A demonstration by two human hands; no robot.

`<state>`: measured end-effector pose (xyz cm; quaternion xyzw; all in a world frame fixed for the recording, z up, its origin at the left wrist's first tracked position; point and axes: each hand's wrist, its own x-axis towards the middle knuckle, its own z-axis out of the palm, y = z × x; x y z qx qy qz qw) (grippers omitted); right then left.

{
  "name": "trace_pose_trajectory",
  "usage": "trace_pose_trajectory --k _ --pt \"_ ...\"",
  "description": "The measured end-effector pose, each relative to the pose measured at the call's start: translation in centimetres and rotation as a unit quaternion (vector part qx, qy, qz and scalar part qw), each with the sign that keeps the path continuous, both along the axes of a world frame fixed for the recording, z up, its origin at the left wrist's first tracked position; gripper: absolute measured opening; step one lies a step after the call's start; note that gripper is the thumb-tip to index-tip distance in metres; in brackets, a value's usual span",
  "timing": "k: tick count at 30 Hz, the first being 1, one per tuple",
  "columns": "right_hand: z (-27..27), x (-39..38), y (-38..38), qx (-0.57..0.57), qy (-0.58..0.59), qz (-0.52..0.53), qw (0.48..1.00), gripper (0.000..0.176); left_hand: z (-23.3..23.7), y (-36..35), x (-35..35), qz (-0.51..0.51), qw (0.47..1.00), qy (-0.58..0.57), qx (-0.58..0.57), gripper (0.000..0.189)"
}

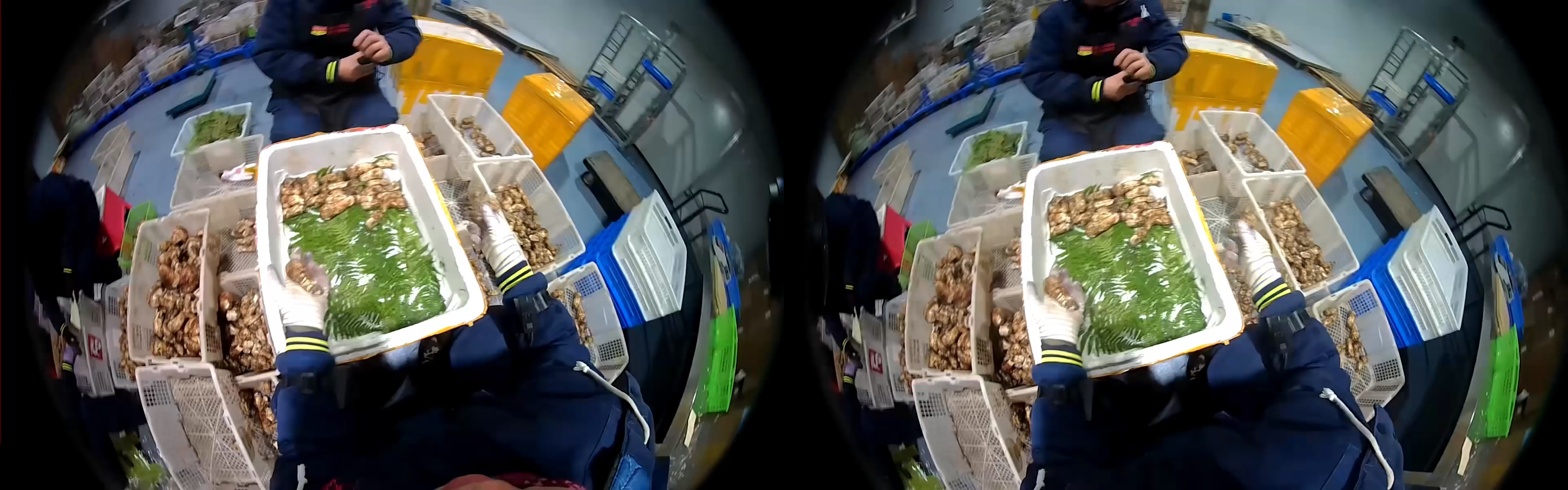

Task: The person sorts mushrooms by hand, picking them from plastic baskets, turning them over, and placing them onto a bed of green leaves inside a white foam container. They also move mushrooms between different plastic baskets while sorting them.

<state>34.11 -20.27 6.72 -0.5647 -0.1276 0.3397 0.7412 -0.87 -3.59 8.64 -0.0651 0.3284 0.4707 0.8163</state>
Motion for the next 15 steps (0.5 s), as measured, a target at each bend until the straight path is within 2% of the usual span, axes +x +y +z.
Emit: trace_pose_trajectory --k 2,4,7,9,10,11,13,14,15 --pt "-5.7 6.5 -4.0 0.036 0.079 0.017 0.996 0.039 -3.5 1.0 -0.3 -0.072 0.99 -0.058 0.107 0.053" --pt "-9.8 10.3 -6.6 0.029 0.128 -0.028 0.991 0.043 -2.4 0.5 0.1 -0.082 0.993 0.006 0.081 0.058" --pt "-13.4 12.7 -8.8 -0.012 0.159 -0.119 0.98 0.042 -3.6 0.9 0.6 -0.092 0.991 -0.012 0.1 0.056" --pt "-17.6 15.9 -10.5 0.031 0.126 -0.109 0.986 0.039 -4.0 1.0 0.8 -0.085 0.991 -0.003 0.099 0.055" --pt "-23.3 20.4 -11.0 0.159 0.142 -0.126 0.969 0.042 -4.2 1.1 0.9 -0.082 0.992 -0.009 0.096 0.056" --pt "-20.1 18.3 -10.6 0.132 0.125 -0.181 0.967 0.043 -4.4 1.2 1.1 -0.078 0.992 -0.016 0.093 0.057" --pt "-18.3 17.7 -10.8 0.048 0.088 -0.287 0.953 0.053 -5.8 1.5 0.9 -0.078 0.988 -0.04 0.127 0.061" --pt "-16.3 16.4 -10.3 0.035 0.13 -0.331 0.934 0.055 -5.5 1.4 1.4 -0.066 0.99 -0.052 0.114 0.062" --pt "-14.8 15.2 -10.4 -0.014 0.109 -0.288 0.951 0.05 -5.2 1.2 1.8 -0.054 0.991 -0.064 0.1 0.062"
